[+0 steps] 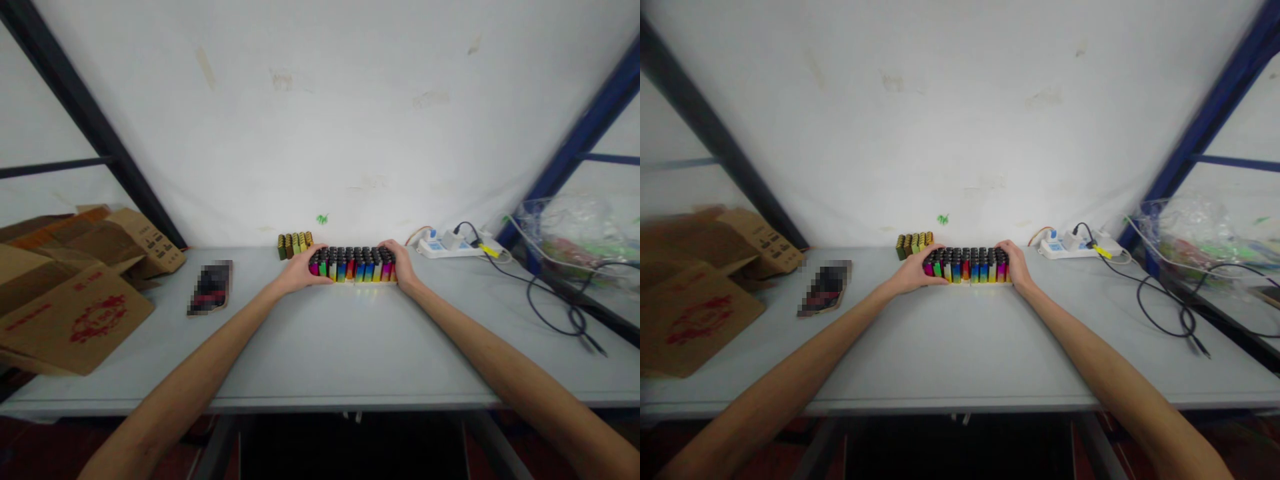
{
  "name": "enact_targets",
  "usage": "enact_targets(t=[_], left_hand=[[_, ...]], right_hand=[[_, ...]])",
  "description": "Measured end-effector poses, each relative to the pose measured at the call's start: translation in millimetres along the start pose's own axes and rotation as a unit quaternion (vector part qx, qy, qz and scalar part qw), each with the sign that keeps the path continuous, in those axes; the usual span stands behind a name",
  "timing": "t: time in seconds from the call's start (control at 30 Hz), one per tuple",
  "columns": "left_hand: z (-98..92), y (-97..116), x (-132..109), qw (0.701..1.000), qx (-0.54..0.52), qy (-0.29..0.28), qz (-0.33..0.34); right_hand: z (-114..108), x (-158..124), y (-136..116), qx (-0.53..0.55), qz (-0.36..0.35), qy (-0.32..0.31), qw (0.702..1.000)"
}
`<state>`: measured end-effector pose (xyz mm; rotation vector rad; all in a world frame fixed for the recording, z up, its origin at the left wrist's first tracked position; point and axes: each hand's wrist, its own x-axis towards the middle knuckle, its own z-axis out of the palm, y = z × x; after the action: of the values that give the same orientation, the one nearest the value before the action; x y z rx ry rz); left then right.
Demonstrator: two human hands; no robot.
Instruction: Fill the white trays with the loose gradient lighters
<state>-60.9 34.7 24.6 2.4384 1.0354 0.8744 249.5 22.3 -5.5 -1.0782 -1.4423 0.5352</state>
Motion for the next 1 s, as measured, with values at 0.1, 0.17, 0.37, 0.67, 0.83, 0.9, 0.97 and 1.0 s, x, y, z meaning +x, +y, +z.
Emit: enact_targets(t=[0.1, 0.17, 0.37, 0.67, 0.83, 0.9, 0.97, 1.0], left_hand=[[1.3, 1.0, -0.5, 1.0, -0.001, 0.003, -0.004], [2.9, 2.5, -1.2, 1.0, -0.001, 0.008, -0.009], [8.5, 1.2, -3.0, 1.0, -0.005, 0.027, -0.015], [12.3, -8.4, -3.7, 0.997, -0.046, 0.04, -0.051], [12.4, -11.0, -2.7, 0.996, -0.069, 0.021, -0.045], [12.9, -11.9, -2.5, 0.996, -0.079, 0.02, -0.036], [13.5, -12.3, -2.5, 0.996, -0.083, 0.025, -0.032], [13.8, -12.4, -2.5, 0.996, -0.082, 0.027, -0.033]], right_hand=[[1.2, 0.4, 0.2, -0.004, -0.002, 0.007, 1.0], [1.6, 1.4, 0.4, -0.006, -0.002, 0.013, 1.0], [-3.4, 5.4, 1.6, -0.028, -0.01, -0.009, 1.0], [-12.5, 0.2, -6.1, -0.033, 0.025, -0.05, 0.998], [-14.2, -2.4, -10.8, -0.038, 0.012, -0.06, 0.997], [-13.8, -3.0, -10.7, -0.044, 0.005, -0.057, 0.997], [-13.4, -3.7, -10.5, -0.056, -0.003, -0.056, 0.997], [-13.3, -4.3, -10.7, -0.065, -0.008, -0.054, 0.996]])
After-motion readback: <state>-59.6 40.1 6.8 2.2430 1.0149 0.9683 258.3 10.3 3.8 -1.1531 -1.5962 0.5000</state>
